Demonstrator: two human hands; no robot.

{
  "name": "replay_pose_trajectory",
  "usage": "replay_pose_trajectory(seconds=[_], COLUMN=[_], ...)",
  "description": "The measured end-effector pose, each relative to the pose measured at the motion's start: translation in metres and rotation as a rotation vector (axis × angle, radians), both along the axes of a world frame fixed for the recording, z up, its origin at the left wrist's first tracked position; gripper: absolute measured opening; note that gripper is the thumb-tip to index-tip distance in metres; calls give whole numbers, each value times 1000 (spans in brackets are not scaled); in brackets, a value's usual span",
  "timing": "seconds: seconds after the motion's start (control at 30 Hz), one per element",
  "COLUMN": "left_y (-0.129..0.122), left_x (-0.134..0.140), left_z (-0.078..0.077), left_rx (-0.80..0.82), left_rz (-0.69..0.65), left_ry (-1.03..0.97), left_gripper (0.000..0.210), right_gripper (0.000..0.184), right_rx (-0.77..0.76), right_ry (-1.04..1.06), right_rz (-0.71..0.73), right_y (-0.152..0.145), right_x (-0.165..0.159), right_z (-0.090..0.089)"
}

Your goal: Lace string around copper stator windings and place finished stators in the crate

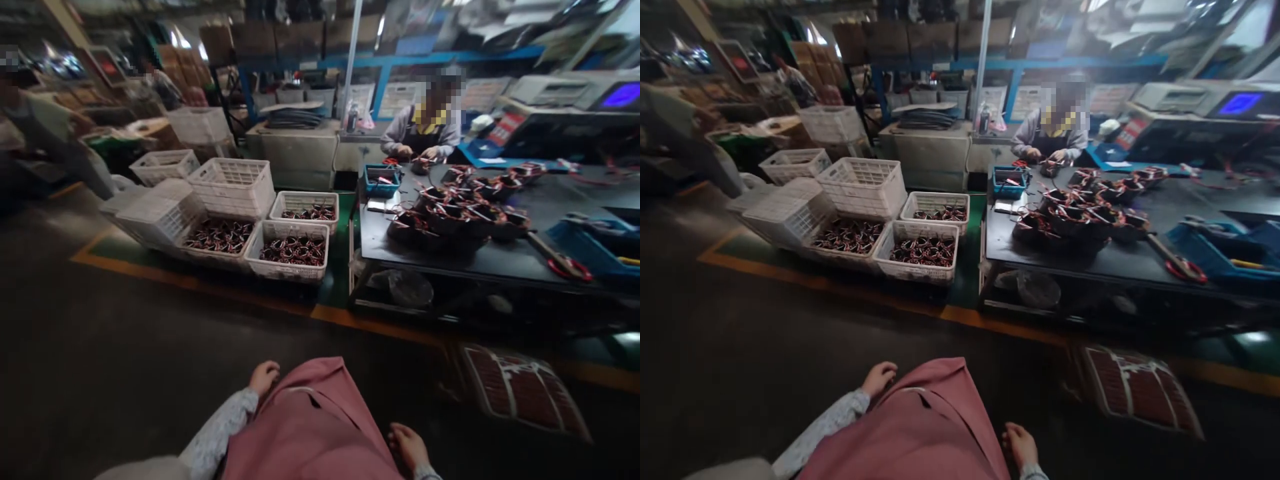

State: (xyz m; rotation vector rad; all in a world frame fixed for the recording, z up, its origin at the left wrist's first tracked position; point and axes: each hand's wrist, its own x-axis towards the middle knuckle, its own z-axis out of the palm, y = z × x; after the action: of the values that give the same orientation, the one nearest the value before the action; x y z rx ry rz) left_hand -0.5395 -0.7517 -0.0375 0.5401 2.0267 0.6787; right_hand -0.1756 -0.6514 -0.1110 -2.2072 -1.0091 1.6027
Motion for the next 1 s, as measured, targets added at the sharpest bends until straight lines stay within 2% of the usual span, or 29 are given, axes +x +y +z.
replay_pose_trajectory(seconds=[0.13, 0.2, 0.27, 0.33, 0.43, 0.5, 0.57, 0.67, 0.77, 0.83, 0.87, 0.93, 1.0], left_y=[101, 138, 164, 182, 212, 242, 279, 331, 369, 390, 401, 430, 464], left_x=[-22, -22, -9, 12, 41, 49, 49, 42, 35, 35, 36, 41, 46], left_z=[24, 44, 67, 91, 123, 137, 143, 147, 151, 157, 161, 166, 167], left_rx=[56, 115, 170, 230, 372, 378, 312, 261, 268, 256, 251, 236, 290], left_rz=[-80, -131, -210, -340, -689, -764, -734, -687, -605, -568, -570, -622, -790], left_ry=[4, -20, -87, -190, -383, -446, -454, -355, -186, -155, -162, -169, -123], left_gripper=[6, 11, 18, 24, 24, 25, 31, 38, 35, 33, 32, 31, 28], right_gripper=[14, 15, 15, 12, 11, 10, 14, 21, 27, 28, 28, 31, 36], right_rx=[-3, 7, 57, 114, 146, 202, 283, 412, 530, 645, 789, 1040, 1202], right_ry=[38, 43, 43, 52, 51, 58, 65, 48, -1, -89, -254, -587, -870], right_rz=[-33, 2, 89, 177, 113, 61, 29, 38, 81, 147, 228, 438, 528], right_y=[45, 70, 102, 143, 223, 284, 341, 409, 453, 473, 482, 505, 535], right_x=[-18, -28, -38, -49, -58, -57, -52, -48, -43, -31, -20, 8, 38], right_z=[29, 48, 70, 90, 107, 114, 126, 155, 193, 213, 218, 218, 208])
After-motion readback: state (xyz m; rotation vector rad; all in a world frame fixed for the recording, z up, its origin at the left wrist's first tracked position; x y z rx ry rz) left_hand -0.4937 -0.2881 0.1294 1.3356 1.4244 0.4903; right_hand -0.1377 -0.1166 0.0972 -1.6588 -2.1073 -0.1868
